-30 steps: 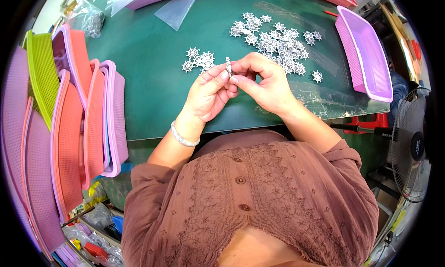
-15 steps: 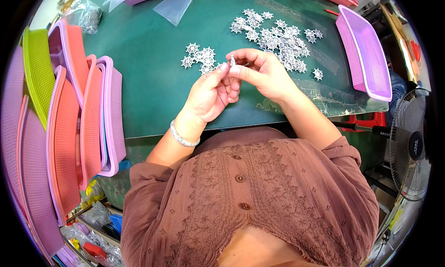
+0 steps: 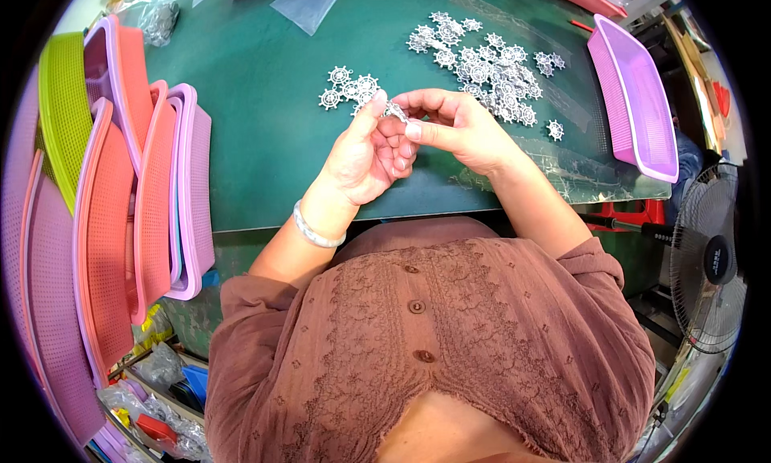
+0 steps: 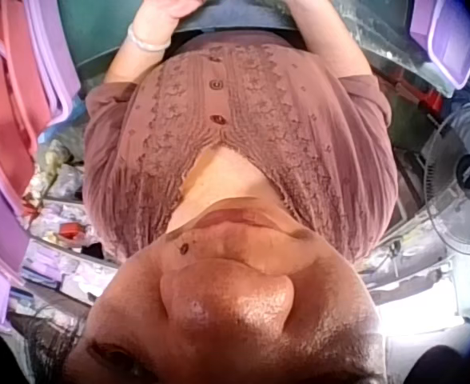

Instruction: The person picks up small silver ship-wheel-shaped metal pieces from a green table and links them together by hand. They repeatedly pick, connect, and place the pieces, gradually forming a small chain of linked parts.

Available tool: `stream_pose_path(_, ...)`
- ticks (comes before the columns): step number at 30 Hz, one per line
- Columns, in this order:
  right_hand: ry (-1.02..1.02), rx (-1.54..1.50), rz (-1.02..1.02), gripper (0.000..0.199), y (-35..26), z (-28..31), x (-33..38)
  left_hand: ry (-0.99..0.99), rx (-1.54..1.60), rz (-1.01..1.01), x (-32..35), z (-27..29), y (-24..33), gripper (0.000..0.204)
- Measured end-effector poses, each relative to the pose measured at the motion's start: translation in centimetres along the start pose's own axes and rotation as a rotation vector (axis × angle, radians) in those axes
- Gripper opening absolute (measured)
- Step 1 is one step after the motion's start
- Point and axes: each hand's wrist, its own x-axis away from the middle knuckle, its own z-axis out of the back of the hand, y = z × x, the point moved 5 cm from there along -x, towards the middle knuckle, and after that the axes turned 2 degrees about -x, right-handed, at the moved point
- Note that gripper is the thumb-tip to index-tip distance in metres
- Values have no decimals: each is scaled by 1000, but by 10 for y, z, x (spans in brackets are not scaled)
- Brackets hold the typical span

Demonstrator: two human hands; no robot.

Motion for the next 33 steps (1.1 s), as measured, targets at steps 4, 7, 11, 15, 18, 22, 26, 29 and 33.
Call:
stream_pose_path(4,-21,3,-32,49,2,-2,0,-22,28,15,0,0,2,52)
stream_pose_path(7,-19,30,-57,51,6,-2,0,-25,50,18,1,3,2,51)
stream_pose_path(11,-18,40,-72,53,5,-5,0,10,56,26,2,7,1,50)
stream_pose_path(15,-85,54,-70,46,5,-8,-1,-55,11,34,7,9,4,39)
stream_pose_path(18,-163,279,140,51,-4,-7,-4,10,-169,-37,17,14,9,28)
stream_pose_path(22,-136,662,74,53,-1,9,-25,114,-403,-180,33,20,19,26)
stream_pose_path(26,2,1064,204,41,-3,2,-48,53,-308,-266,38,34,24,32)
stream_pose_path(29,19,1147,183,37,3,-9,-59,34,-173,-286,42,40,27,33)
stream_pose_path(33,55,1271,202,32,4,-16,-66,115,-167,-298,46,49,33,29)
